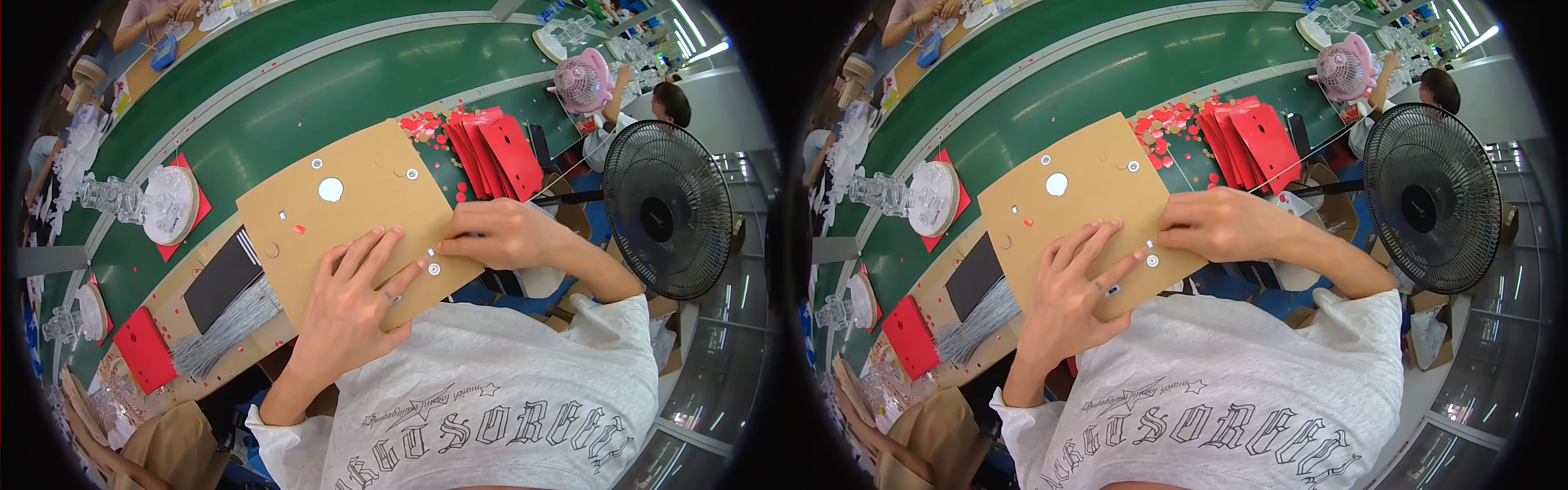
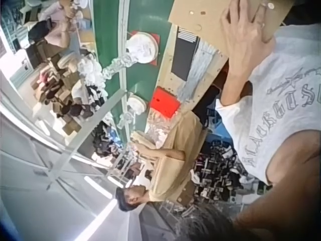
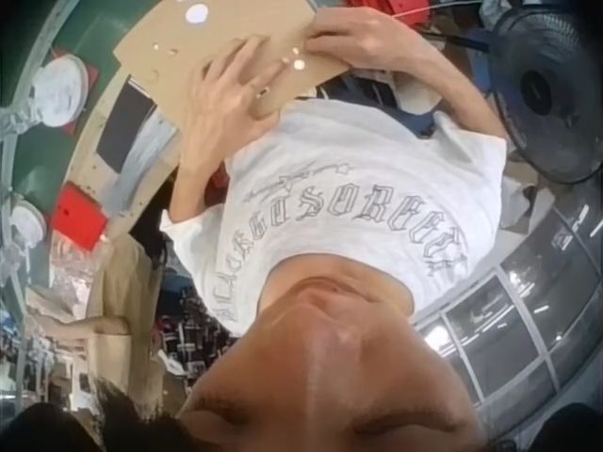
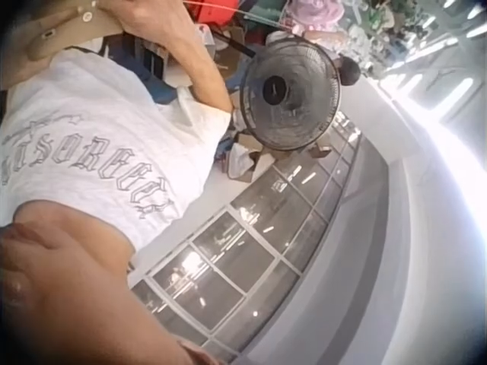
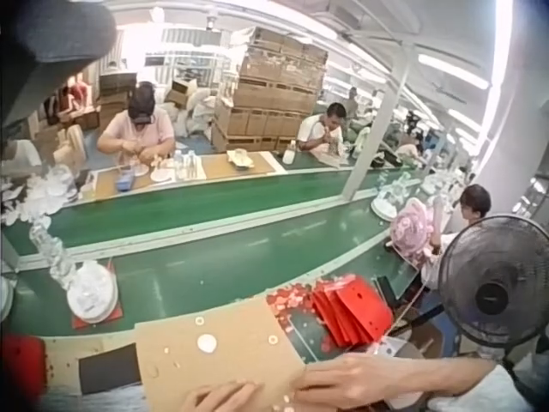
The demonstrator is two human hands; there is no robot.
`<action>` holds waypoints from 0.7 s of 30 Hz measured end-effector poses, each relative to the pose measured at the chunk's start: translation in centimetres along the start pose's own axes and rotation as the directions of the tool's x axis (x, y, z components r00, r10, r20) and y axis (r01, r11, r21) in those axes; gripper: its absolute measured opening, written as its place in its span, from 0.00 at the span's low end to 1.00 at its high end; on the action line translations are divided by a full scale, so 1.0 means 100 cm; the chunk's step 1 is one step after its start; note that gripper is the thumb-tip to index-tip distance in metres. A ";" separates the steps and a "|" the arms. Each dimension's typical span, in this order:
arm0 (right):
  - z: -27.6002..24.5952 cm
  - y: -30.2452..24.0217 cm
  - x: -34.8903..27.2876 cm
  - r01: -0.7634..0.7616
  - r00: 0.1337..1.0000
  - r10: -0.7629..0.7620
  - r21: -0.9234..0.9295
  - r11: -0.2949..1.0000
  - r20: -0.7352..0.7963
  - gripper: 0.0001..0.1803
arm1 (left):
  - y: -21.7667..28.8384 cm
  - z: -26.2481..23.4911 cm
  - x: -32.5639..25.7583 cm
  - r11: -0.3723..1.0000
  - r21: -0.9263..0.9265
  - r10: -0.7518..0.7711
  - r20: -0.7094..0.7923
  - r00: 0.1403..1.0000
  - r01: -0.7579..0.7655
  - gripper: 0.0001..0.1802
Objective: Assembling a circular light fixture by attaching a cardboard backing and led components at a factory assembly line.
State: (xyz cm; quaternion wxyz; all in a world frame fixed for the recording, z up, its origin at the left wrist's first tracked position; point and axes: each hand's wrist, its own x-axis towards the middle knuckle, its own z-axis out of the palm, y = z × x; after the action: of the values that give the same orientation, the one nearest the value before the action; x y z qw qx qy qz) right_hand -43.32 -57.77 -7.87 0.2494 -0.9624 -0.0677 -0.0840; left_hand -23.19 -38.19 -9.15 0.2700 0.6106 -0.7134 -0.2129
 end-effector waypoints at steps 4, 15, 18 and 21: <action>-0.004 0.007 -0.002 -0.088 0.996 0.088 0.052 0.995 -0.003 0.18 | -0.001 0.001 -0.001 1.000 0.001 -0.003 0.001 1.000 0.003 0.39; -0.006 0.001 -0.001 0.111 0.992 -0.094 -0.220 0.969 0.088 0.18 | -0.001 0.004 0.001 1.000 0.026 0.007 0.012 1.000 -0.007 0.40; -0.003 0.000 0.000 0.144 0.987 -0.123 -0.232 0.962 0.103 0.17 | -0.002 0.007 0.001 0.999 0.032 0.012 0.013 1.000 -0.012 0.40; 0.002 -0.001 -0.001 0.160 0.986 -0.142 -0.236 0.959 0.090 0.17 | -0.001 0.006 0.002 1.000 0.017 0.010 0.012 1.000 -0.011 0.40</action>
State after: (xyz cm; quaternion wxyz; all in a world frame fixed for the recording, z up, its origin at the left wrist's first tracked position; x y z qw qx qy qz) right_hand -43.39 -57.58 -8.02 0.1205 -0.9800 -0.1392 -0.0758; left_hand -23.56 -38.40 -9.64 0.2614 0.6079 -0.7200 -0.2090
